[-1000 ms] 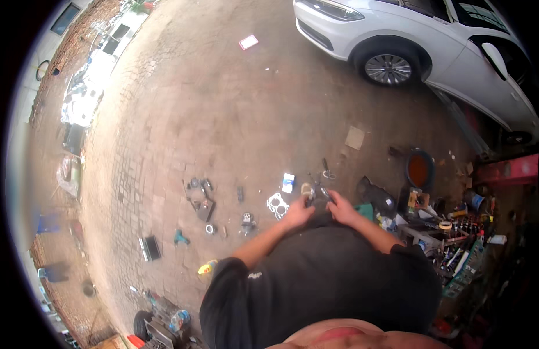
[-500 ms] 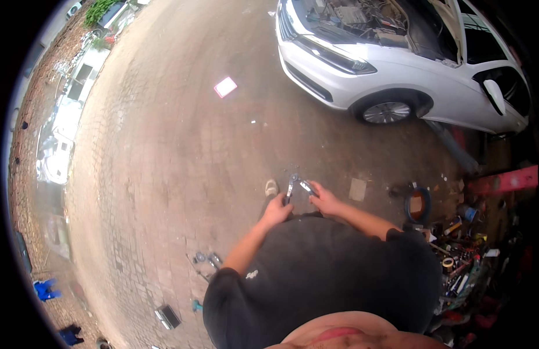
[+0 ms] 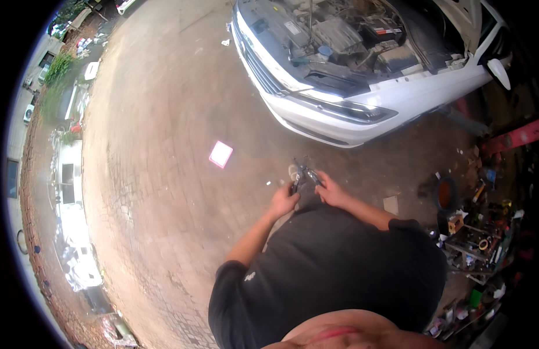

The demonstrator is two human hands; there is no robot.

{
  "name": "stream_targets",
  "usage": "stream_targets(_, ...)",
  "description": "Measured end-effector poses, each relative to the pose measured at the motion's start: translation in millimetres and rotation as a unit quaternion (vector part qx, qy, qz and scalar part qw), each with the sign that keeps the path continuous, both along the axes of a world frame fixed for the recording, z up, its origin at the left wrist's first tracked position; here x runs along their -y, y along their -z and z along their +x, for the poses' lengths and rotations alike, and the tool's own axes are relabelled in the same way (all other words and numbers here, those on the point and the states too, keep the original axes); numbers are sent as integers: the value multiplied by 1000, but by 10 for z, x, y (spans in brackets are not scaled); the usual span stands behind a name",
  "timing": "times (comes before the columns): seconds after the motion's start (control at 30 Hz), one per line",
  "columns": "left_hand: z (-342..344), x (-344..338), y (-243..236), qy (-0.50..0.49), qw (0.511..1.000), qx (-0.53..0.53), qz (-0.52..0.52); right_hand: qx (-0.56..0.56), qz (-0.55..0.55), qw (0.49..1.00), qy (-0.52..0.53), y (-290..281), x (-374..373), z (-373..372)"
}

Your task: The person works on a car engine with the hood open, using pliers to manipulate a hose or clamp and a screwdriver to loosen bolts on the engine cover. The person also uses a yellow plastic pry tool to lift a plastic engine cover component.

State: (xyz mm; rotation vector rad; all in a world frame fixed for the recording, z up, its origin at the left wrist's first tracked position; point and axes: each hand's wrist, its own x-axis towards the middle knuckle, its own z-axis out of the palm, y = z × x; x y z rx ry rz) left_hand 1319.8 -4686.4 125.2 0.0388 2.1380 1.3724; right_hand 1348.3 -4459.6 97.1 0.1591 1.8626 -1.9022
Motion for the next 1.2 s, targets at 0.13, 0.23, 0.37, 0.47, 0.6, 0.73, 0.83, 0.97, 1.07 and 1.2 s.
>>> stream_targets(0.13,-1045,486,-25,-79,996,44,13,-3,-26,998,-54,148,565,-1296)
stream_targets(0.23,-1743,859,-224,-130,991,15,19,-27,18,994,-101,-412,970,-2212)
stream_targets(0.37,-2717,1348,-53,-155,986,-54,19,13,22,991,-132,-592,1440,-3347)
stream_targets(0.47,-3616,1551,59,-141,988,-26,61,-3,-14,997,-79,-243,1703,-4132)
stream_targets(0.6,-4980,1758,78,-32,999,8,15,-8,-17,999,33,-65,1907,-5024)
stream_targets(0.73,-6248,1704,-6,131,988,-79,18,-51,-25,980,189,-71,2037,-5621)
stream_targets(0.83,-7075,1497,-125,258,961,-98,29,-28,-40,951,305,-294,2010,-5983)
stream_targets(0.97,-7963,1105,-394,360,930,-42,67,-38,-36,909,414,-313,1926,-6328)
stream_targets(1.07,-8496,835,-321,361,924,-67,105,-56,-31,883,465,-279,1879,-6731)
stream_targets(1.2,-9101,491,-327,347,933,-65,74,-92,-40,845,526,-171,1803,-7352)
